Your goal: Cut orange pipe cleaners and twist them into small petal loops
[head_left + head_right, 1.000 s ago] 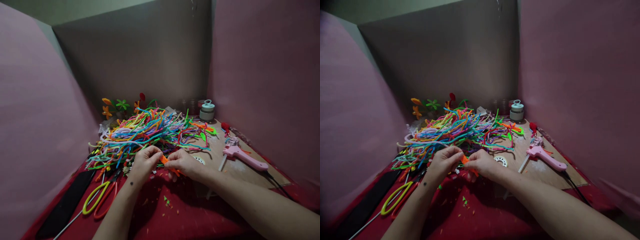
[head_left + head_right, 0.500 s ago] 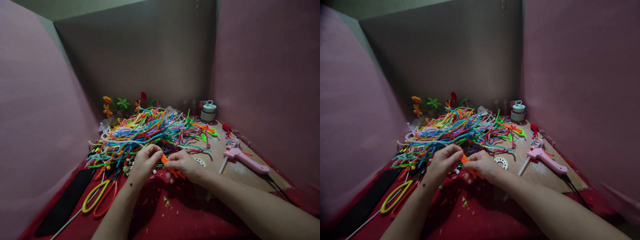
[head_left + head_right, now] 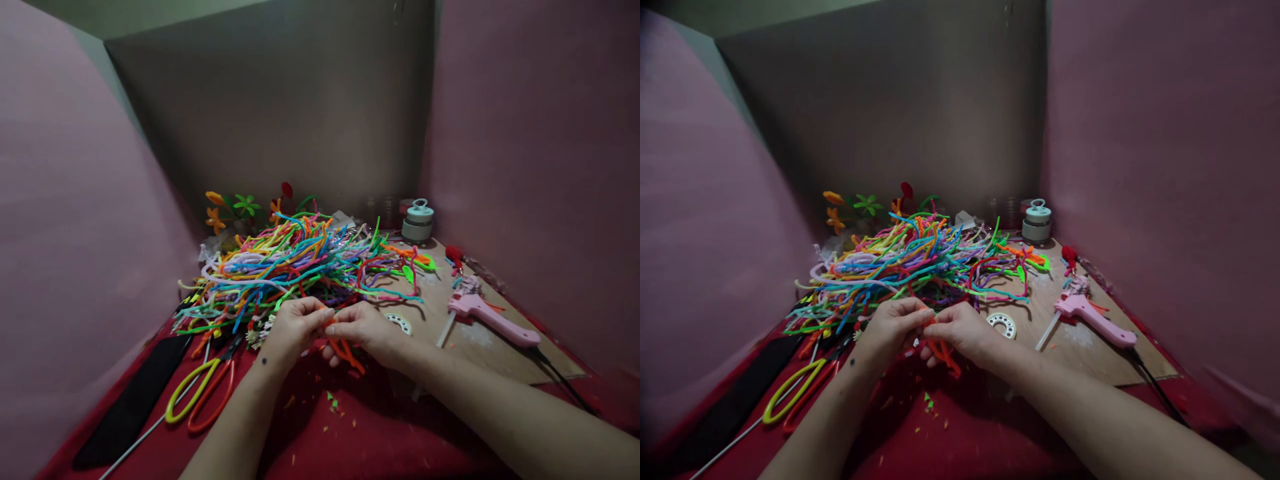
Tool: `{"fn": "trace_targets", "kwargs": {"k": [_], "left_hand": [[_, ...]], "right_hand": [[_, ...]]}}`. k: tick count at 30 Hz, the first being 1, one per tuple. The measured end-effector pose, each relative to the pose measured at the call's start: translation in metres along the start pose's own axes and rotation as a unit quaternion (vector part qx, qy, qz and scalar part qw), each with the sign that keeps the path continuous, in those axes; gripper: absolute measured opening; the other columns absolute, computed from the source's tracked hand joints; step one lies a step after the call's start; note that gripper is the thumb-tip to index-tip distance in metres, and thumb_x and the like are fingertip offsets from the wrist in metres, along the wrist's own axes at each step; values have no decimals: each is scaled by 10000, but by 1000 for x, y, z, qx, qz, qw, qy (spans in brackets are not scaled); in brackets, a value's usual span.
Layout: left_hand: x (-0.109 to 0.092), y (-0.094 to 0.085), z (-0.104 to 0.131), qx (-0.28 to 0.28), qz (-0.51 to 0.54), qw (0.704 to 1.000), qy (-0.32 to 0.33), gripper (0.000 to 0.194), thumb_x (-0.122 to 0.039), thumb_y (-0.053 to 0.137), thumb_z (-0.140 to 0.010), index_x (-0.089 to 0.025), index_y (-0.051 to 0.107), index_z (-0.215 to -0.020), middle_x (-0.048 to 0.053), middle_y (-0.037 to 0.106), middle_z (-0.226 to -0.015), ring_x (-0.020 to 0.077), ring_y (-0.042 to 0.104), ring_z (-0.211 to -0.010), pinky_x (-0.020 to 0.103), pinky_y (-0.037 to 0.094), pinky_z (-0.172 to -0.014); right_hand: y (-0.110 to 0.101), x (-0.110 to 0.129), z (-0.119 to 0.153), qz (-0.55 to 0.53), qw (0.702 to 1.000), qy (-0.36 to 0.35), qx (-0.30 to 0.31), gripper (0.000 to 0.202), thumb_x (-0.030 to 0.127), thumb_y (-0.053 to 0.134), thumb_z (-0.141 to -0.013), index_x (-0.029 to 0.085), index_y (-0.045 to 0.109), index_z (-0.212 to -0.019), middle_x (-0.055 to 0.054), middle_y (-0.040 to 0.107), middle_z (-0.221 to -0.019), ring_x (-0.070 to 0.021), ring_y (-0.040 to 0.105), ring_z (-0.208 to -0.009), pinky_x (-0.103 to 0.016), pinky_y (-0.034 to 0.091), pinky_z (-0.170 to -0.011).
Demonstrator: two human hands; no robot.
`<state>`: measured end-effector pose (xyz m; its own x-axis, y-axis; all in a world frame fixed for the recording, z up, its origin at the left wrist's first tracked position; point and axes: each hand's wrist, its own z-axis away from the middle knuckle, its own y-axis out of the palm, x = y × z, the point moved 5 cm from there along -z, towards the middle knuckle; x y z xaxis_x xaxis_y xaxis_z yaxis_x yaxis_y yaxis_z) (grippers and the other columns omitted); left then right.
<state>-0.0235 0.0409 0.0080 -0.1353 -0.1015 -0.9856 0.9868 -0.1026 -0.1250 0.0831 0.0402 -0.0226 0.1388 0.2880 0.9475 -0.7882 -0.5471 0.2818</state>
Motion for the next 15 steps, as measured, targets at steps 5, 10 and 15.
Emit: {"fn": "trace_targets", "kwargs": {"k": [5,10,15], "left_hand": [[-1,-2,-1,-21,46,998,23,284,-428,626,-692,-163,577,-779,-58,501,-512,25,333,-312,154,203,-303],[13,5,-2,71,128,989,-33,255,-407,619,-727,-169,549,-786,-71,430,-471,21,302,-333,142,191,-322],[19,19,1,133,136,980,-56,211,-349,609,-752,-153,532,-757,-55,427,-484,30,339,-387,143,197,-356]], "right_hand": [[-6,4,-4,-83,995,-43,-16,258,329,706,-601,115,668,-740,-44,660,-629,-150,612,-565,-289,470,-598],[-18,15,-6,-141,979,-122,-88,212,305,726,-608,124,673,-706,-21,647,-648,-112,570,-575,-235,425,-584],[-24,12,-10,-177,970,-130,-104,204,274,738,-589,116,662,-694,-19,635,-644,-114,563,-571,-245,418,-583]]}}
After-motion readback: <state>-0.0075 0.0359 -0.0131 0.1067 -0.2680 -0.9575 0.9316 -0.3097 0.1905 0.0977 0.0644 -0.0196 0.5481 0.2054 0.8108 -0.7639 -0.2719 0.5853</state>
